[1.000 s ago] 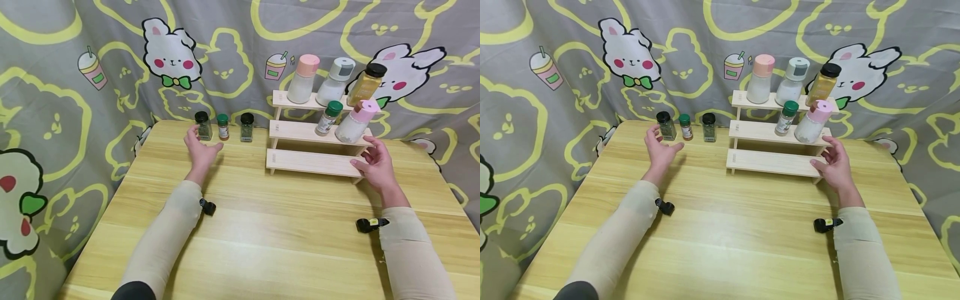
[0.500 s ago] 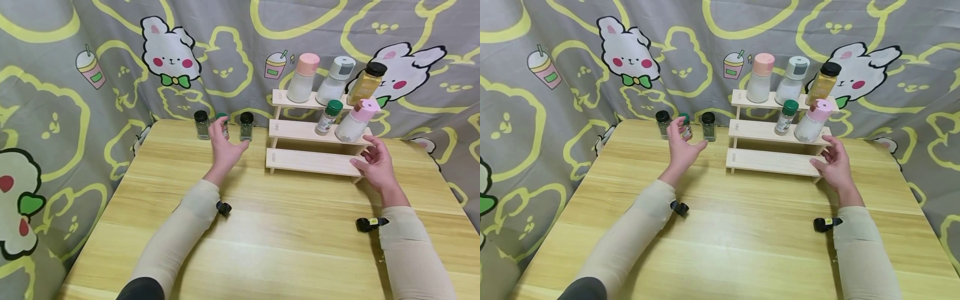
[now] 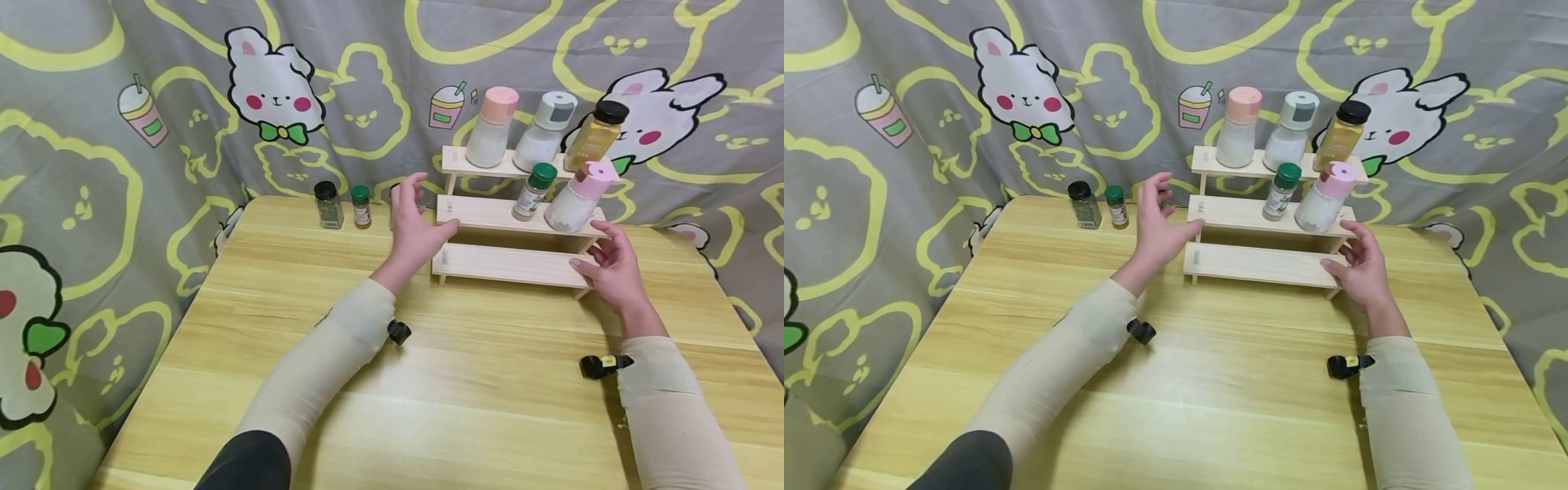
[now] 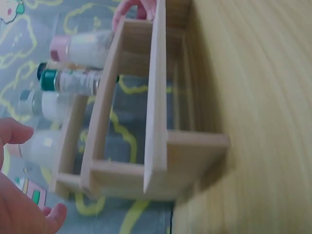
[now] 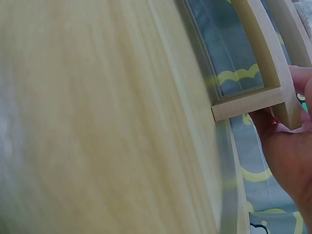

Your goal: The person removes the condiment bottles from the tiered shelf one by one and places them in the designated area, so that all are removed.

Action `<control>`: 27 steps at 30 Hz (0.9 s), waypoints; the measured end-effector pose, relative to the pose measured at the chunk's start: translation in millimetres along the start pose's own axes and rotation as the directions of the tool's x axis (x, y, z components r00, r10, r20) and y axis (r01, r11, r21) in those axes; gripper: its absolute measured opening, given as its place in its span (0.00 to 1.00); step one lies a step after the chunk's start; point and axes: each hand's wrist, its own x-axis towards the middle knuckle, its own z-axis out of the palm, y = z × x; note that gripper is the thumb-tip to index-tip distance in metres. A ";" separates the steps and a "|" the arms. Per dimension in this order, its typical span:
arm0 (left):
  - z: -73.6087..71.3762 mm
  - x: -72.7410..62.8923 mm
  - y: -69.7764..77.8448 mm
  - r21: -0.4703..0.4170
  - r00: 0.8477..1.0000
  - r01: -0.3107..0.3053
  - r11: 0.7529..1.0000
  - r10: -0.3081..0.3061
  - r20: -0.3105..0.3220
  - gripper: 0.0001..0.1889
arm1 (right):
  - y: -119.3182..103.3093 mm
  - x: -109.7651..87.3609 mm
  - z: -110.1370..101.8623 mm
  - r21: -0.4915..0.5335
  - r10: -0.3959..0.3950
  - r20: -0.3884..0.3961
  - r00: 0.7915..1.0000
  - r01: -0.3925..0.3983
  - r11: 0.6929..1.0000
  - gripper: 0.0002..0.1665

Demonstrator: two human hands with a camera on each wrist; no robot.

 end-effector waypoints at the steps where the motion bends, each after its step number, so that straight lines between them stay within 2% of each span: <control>1: 3.9 1.0 2.3 0.002 1.000 -0.008 1.000 0.008 0.013 0.46 | -0.1 0.0 0.1 -0.001 -0.002 0.000 1.000 0.002 1.000 0.49; 6: 22.9 6.7 10.4 0.012 0.995 -0.063 0.998 0.062 0.083 0.45 | -0.7 -0.3 1.1 -0.014 -0.008 0.000 1.000 0.008 1.000 0.49; 15: 52.4 23.7 14.0 0.047 0.976 -0.095 0.994 0.083 0.203 0.44 | -1.1 -0.8 2.6 -0.065 -0.008 -0.009 1.000 0.008 0.998 0.48; 19: 63.1 29.2 14.7 0.050 0.972 -0.070 0.996 0.057 0.229 0.44 | -1.2 0.0 3.7 -0.063 -0.002 -0.008 1.000 0.001 0.998 0.48; 23: 75.6 32.6 17.4 0.051 0.968 -0.021 0.998 0.008 0.251 0.45 | -1.3 0.6 4.1 -0.062 -0.008 -0.008 1.000 0.008 0.998 0.48; 27: 89.4 33.1 22.9 0.060 0.958 0.022 0.998 -0.038 0.286 0.44 | -1.0 -0.3 3.0 -0.063 -0.021 -0.010 1.000 0.020 0.998 0.48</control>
